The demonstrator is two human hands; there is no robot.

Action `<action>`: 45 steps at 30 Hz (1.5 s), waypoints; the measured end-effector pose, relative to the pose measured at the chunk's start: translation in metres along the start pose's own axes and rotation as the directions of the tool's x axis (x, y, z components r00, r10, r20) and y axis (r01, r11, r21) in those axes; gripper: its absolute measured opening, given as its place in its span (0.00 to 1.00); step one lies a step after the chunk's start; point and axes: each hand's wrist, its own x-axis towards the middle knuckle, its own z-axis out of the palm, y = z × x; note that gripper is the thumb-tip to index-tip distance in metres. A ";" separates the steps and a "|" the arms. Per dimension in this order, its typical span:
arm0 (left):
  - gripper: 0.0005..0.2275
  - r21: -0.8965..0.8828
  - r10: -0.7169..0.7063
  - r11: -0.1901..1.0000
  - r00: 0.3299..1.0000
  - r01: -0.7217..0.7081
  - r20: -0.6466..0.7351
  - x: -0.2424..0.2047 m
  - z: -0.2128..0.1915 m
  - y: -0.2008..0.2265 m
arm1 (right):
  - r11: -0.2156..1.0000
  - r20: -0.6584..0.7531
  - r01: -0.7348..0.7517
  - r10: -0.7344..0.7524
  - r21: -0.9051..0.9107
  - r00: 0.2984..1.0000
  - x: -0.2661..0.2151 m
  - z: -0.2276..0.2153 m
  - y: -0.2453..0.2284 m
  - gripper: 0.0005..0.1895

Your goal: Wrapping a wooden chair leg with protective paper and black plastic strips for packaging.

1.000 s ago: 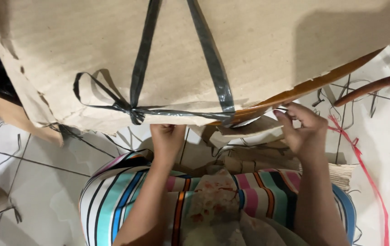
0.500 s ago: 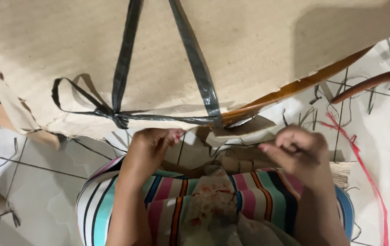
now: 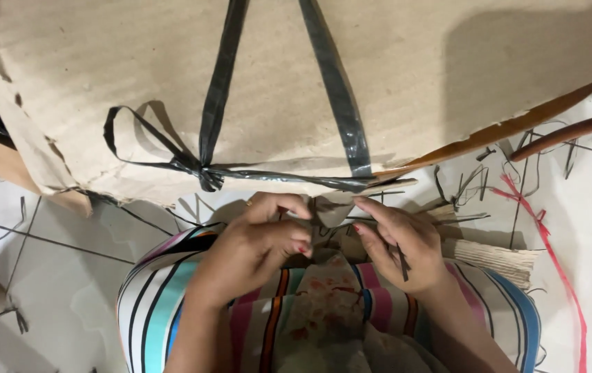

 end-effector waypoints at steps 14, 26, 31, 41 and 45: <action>0.06 -0.091 0.192 0.971 0.951 -0.219 -0.244 0.012 0.062 0.008 | 0.993 -0.177 -0.085 0.070 -0.081 0.982 -0.033 0.013 -0.006 0.19; 0.11 -0.220 0.161 0.938 0.899 -0.267 -0.407 0.015 0.077 -0.022 | 0.995 -0.232 -0.017 -0.007 -0.099 0.973 -0.050 0.042 -0.016 0.16; 0.08 -0.217 0.177 0.926 0.862 -0.309 -0.474 0.026 0.080 -0.001 | 0.992 -0.260 0.050 -0.080 -0.119 0.962 -0.052 0.052 -0.013 0.16; 0.09 -0.113 0.103 0.984 0.953 -0.141 -0.286 0.010 0.091 -0.020 | 1.000 -0.051 -0.014 0.014 0.000 0.999 -0.068 0.049 -0.030 0.18; 0.04 -0.100 0.117 0.983 0.944 -0.154 -0.309 0.013 0.078 -0.006 | 0.990 -0.146 -0.046 0.026 -0.136 0.989 -0.067 0.026 -0.019 0.23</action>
